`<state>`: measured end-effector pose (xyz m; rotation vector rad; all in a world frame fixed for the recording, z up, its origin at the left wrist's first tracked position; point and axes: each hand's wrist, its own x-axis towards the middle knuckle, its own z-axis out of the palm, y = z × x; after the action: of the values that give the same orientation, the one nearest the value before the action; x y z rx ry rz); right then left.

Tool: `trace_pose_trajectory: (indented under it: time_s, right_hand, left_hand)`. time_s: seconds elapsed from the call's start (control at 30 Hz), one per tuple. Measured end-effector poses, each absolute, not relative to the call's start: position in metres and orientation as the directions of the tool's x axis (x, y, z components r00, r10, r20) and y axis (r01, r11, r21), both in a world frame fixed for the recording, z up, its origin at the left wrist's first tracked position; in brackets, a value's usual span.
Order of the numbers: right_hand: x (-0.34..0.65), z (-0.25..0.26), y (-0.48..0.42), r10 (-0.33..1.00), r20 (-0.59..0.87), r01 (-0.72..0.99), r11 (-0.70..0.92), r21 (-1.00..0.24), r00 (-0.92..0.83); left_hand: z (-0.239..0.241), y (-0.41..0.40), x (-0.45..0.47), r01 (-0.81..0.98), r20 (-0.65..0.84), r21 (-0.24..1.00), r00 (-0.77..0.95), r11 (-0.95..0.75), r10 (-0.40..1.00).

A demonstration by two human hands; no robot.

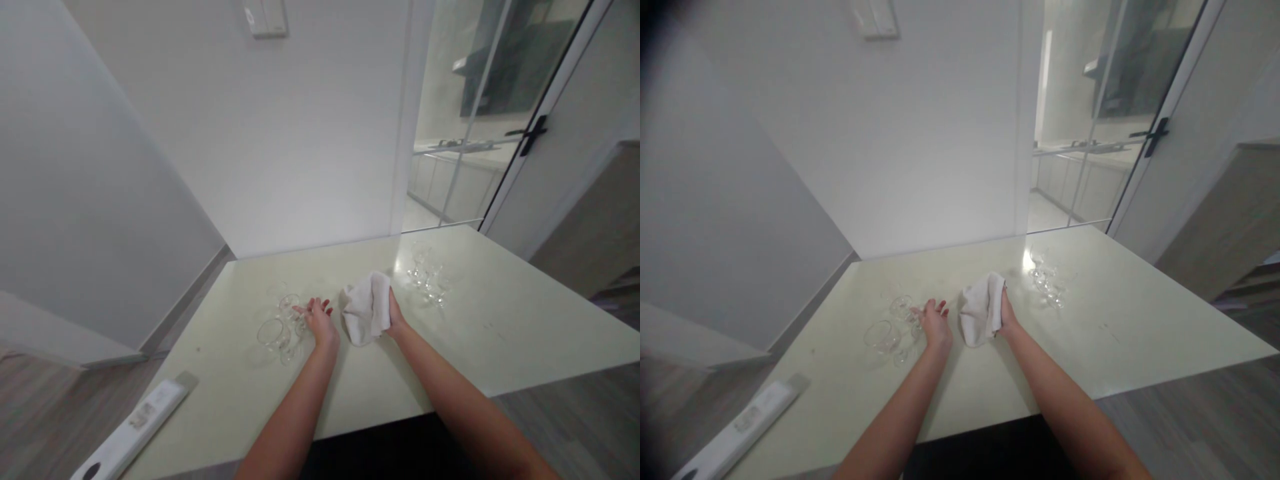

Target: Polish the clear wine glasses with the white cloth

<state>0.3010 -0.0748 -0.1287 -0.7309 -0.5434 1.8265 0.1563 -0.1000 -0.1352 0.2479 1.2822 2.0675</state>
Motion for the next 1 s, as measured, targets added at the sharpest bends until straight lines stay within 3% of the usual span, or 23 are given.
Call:
trace_pose_trajectory:
  time_s: [0.37, 0.6, 1.0]
  right_hand:
    - [0.297, -0.124, -0.076, 0.921, -0.247, -0.660, -0.388, -0.644, -0.301]
    - [0.297, -0.131, -0.073, 0.932, -0.257, -0.622, -0.361, -0.695, -0.254]
    - [0.295, -0.126, -0.077, 0.928, -0.280, -0.631, -0.373, -0.680, -0.247]
  left_hand:
    - [-0.136, -0.105, 0.155, -0.368, -0.157, 0.894, -0.792, -0.255, 0.590]
    - [-0.140, -0.098, 0.144, -0.302, -0.116, 0.921, -0.814, -0.245, 0.568]
    - [-0.139, -0.085, 0.131, -0.309, -0.115, 0.898, -0.852, -0.312, 0.511]
